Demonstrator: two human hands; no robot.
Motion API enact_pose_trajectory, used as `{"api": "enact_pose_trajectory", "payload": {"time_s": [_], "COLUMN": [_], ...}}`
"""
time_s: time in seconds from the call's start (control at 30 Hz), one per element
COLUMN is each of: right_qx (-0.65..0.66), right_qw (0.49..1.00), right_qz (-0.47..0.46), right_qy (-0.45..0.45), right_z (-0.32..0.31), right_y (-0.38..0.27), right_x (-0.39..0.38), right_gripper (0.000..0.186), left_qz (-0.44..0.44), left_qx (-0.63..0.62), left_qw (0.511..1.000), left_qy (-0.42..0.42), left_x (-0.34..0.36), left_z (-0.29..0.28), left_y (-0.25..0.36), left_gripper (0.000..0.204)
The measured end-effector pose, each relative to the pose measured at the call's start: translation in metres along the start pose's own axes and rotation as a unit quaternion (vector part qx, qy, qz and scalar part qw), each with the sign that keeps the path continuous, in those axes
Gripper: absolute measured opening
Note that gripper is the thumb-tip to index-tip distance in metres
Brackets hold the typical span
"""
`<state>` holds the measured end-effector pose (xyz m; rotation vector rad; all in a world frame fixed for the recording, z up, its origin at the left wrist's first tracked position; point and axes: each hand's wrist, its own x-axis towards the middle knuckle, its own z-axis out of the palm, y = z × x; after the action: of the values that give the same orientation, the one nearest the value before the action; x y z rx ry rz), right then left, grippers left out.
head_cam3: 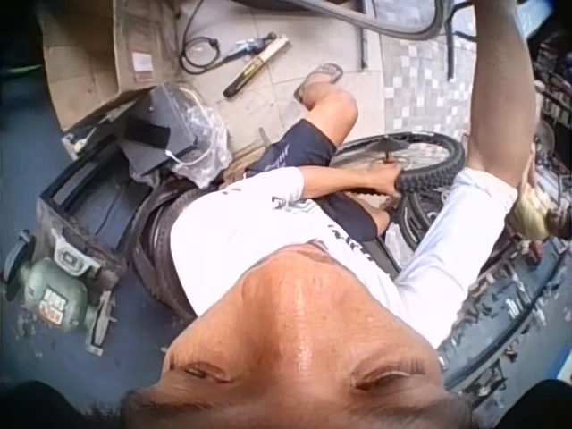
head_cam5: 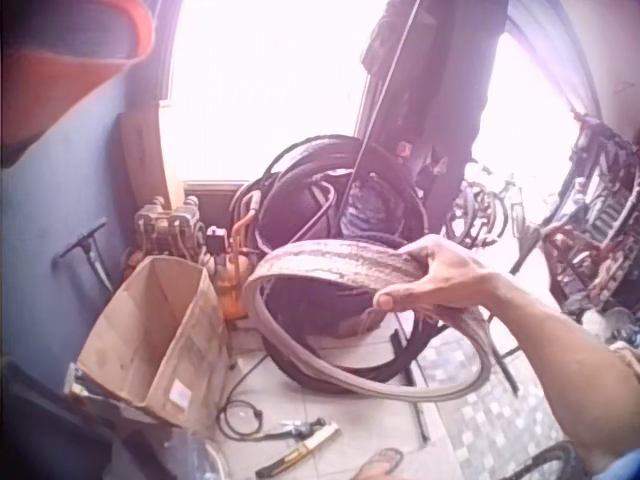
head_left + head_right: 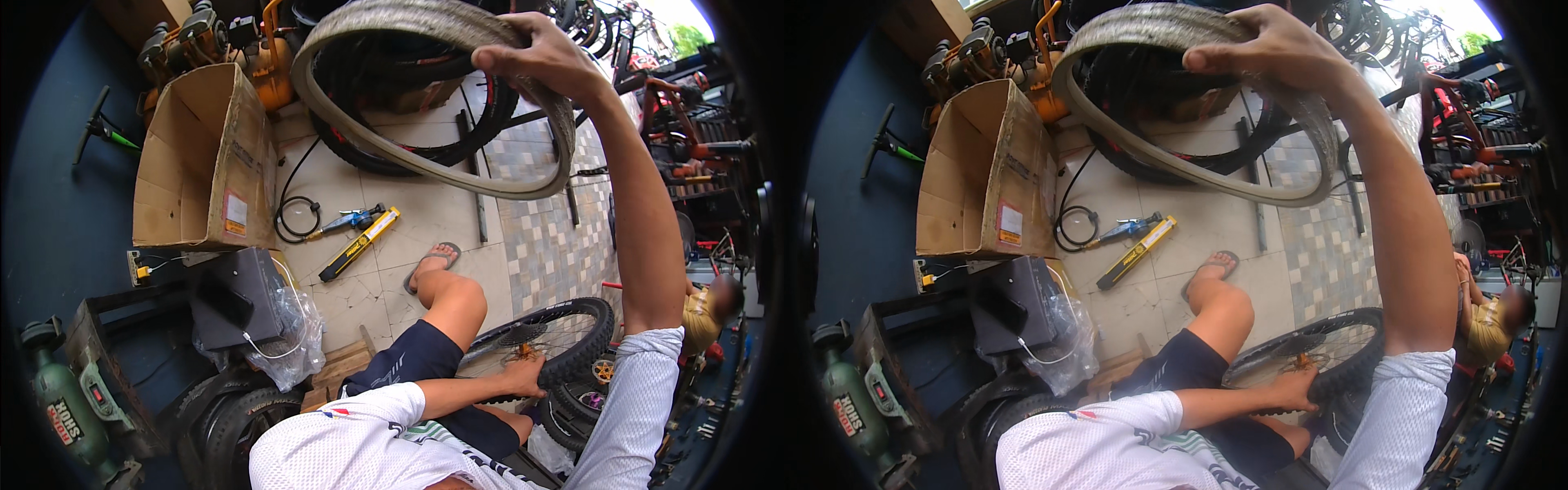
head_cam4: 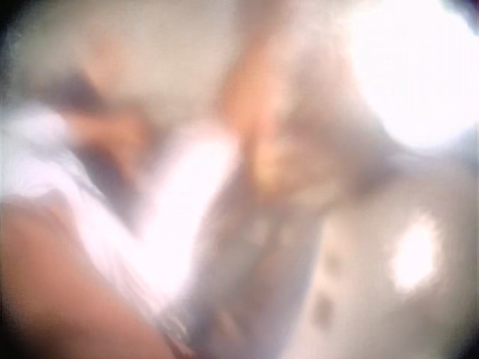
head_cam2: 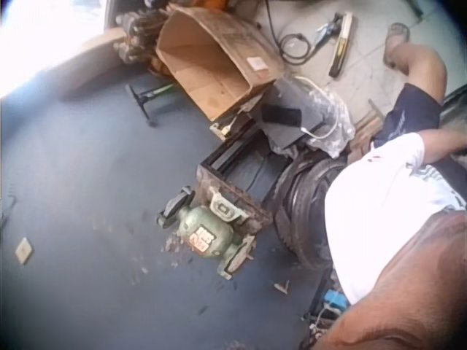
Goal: The person removes a tire from a bicycle wheel, then installs a new tire onto the same wheel. The person works by hand, manipulating the tire bead onto the rim.
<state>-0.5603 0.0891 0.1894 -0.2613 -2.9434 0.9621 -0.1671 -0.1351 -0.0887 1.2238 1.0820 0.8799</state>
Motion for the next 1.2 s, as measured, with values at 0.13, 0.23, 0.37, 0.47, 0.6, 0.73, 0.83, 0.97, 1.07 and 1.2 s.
{"api": "enact_pose_trajectory", "payload": {"time_s": [0.13, 0.23, 0.37, 0.47, 0.6, 0.73, 0.83, 0.97, 1.07, 1.2], "right_qx": [-0.03, -0.169, -0.216, -0.274, -0.356, -0.353, -0.301, -0.276, -0.2, -0.052], "right_qw": [0.993, 0.974, 0.972, 0.957, 0.93, 0.928, 0.947, 0.953, 0.916, 0.768], "right_qz": [0.002, 0.012, -0.035, 0.0, 0.006, -0.013, -0.017, 0.088, 0.291, 0.473], "right_qy": [-0.114, -0.151, -0.091, -0.099, 0.09, 0.118, 0.106, 0.092, 0.192, 0.429], "right_z": [0.016, 0.024, 0.061, 0.072, 0.07, 0.058, 0.051, 0.033, 0.037, 0.099], "right_y": [-0.022, -0.008, 0.051, 0.065, 0.092, 0.068, 0.015, -0.046, -0.059, -0.075], "right_x": [0.043, 0.077, 0.109, 0.118, 0.093, 0.007, -0.104, -0.282, -0.44, -0.65], "right_gripper": [0.064, 0.071, 0.06, 0.062, 0.069, 0.065, 0.067, 0.067, 0.066, 0.061], "left_qz": [-0.039, -0.054, -0.058, -0.073, -0.072, -0.07, -0.064, -0.027, -0.003, 0.011], "left_qx": [-0.006, -0.031, -0.078, -0.123, -0.146, -0.121, -0.075, -0.02, 0.001, 0.048], "left_qw": [0.998, 0.997, 0.991, 0.986, 0.985, 0.99, 0.995, 0.999, 0.999, 0.998], "left_qy": [0.041, 0.044, 0.088, 0.083, 0.058, 0.023, 0.011, 0.039, 0.048, 0.035], "left_x": [0.005, 0.008, 0.011, 0.012, 0.01, 0.011, 0.02, 0.036, 0.032, 0.032], "left_z": [-0.02, -0.019, -0.013, -0.026, -0.015, -0.005, 0.006, 0.033, 0.055, 0.092], "left_y": [0.006, 0.003, -0.003, 0.001, 0.005, 0.011, 0.014, 0.01, 0.019, 0.034], "left_gripper": [0.098, 0.102, 0.096, 0.089, 0.087, 0.086, 0.096, 0.101, 0.099, 0.091]}}
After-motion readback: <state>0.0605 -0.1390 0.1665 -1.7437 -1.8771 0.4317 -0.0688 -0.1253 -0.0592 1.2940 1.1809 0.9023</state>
